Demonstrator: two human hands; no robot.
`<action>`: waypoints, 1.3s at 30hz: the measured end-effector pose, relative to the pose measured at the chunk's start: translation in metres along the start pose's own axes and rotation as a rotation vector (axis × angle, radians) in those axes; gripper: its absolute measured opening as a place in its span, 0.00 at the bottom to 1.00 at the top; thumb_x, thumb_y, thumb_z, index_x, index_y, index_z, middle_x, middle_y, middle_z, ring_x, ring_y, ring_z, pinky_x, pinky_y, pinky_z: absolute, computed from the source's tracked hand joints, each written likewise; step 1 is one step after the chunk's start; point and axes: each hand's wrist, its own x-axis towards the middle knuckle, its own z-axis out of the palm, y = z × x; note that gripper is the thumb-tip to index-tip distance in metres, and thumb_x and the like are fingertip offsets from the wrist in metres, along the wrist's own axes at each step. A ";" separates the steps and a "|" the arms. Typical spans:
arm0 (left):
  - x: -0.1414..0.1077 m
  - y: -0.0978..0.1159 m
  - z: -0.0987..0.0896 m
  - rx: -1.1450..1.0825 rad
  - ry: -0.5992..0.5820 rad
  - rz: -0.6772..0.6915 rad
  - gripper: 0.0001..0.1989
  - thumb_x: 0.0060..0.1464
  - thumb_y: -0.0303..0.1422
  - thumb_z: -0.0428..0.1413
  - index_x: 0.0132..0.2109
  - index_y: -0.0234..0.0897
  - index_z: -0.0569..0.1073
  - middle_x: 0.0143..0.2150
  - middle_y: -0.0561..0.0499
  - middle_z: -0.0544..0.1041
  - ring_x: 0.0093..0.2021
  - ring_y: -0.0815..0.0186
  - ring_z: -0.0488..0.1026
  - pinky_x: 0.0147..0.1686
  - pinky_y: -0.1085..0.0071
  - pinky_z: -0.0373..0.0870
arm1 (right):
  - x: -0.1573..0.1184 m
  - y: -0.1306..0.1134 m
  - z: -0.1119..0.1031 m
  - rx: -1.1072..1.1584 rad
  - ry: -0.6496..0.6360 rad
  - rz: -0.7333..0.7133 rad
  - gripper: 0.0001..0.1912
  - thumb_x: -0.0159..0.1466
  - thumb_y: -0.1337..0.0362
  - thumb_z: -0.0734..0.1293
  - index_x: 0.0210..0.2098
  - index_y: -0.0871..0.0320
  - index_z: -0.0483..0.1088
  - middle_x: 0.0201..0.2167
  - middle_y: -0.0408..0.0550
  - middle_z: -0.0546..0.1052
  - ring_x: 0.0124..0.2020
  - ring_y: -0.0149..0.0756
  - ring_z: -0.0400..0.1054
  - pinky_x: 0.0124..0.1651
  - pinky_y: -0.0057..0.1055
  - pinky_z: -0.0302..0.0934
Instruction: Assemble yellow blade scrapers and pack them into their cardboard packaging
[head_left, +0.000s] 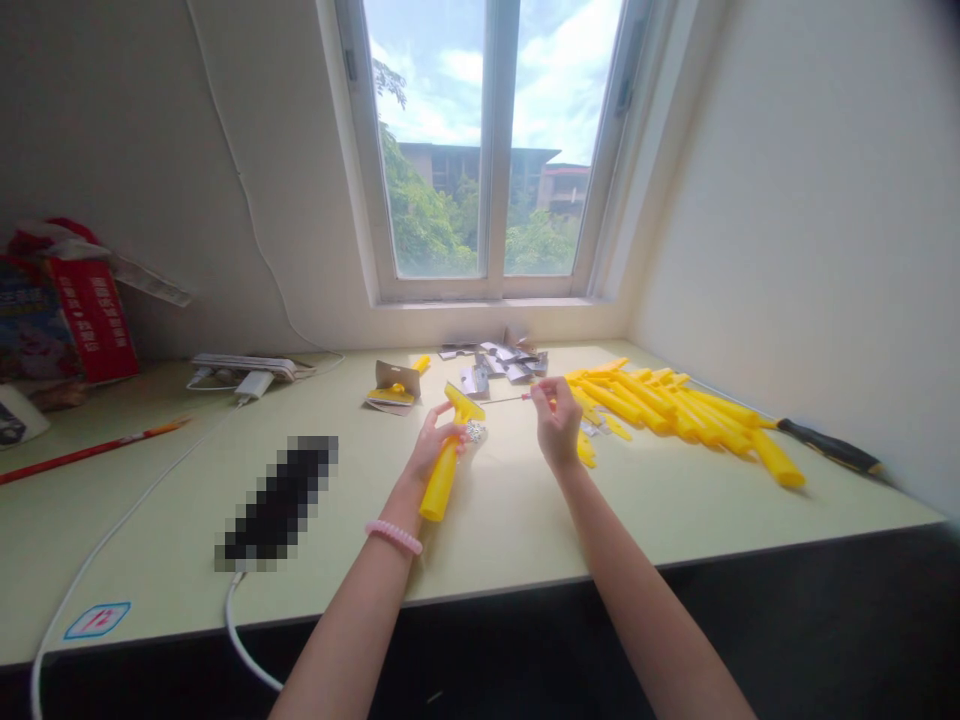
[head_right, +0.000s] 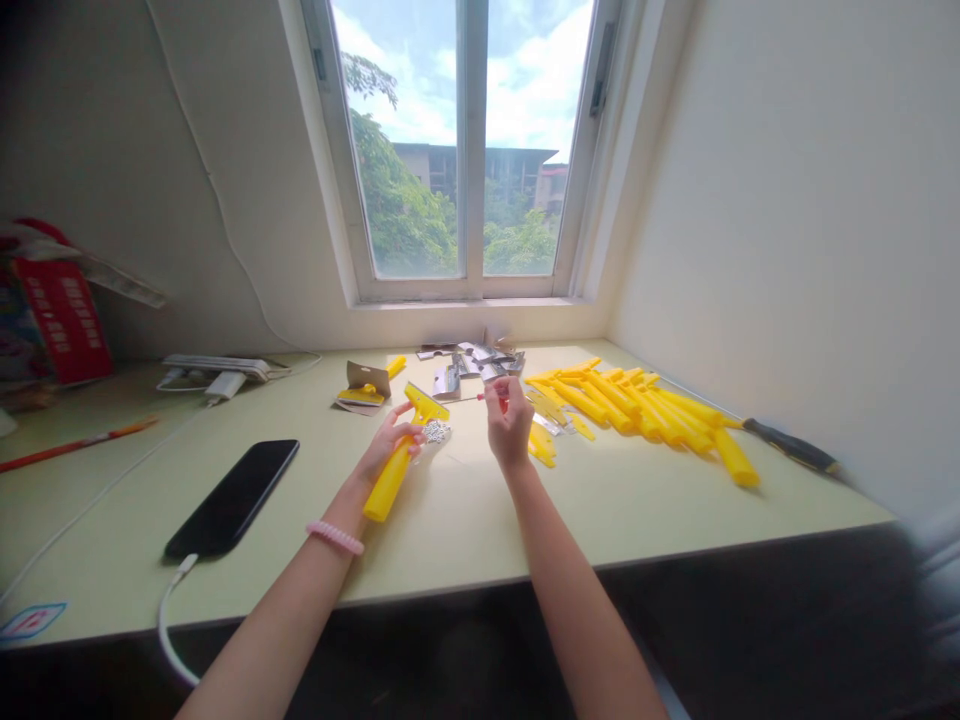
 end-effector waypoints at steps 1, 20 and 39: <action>-0.001 0.001 0.001 -0.015 -0.004 0.007 0.34 0.39 0.22 0.56 0.55 0.40 0.56 0.26 0.54 0.68 0.19 0.76 0.63 0.18 0.81 0.56 | 0.000 0.001 0.000 -0.014 -0.014 -0.005 0.06 0.59 0.61 0.60 0.28 0.56 0.62 0.22 0.42 0.71 0.26 0.34 0.67 0.29 0.29 0.60; -0.002 0.002 0.004 -0.071 -0.030 0.032 0.35 0.38 0.21 0.56 0.55 0.41 0.56 0.32 0.51 0.69 0.21 0.77 0.63 0.18 0.82 0.56 | -0.002 0.005 0.003 -0.080 -0.101 -0.031 0.07 0.60 0.60 0.58 0.29 0.56 0.62 0.23 0.43 0.73 0.26 0.35 0.67 0.30 0.30 0.59; -0.003 0.002 0.005 -0.053 -0.042 0.038 0.31 0.40 0.22 0.56 0.52 0.39 0.57 0.28 0.52 0.67 0.22 0.76 0.63 0.19 0.82 0.55 | -0.001 0.004 0.003 -0.054 -0.081 0.002 0.06 0.60 0.61 0.59 0.29 0.56 0.62 0.23 0.42 0.73 0.26 0.34 0.67 0.31 0.30 0.59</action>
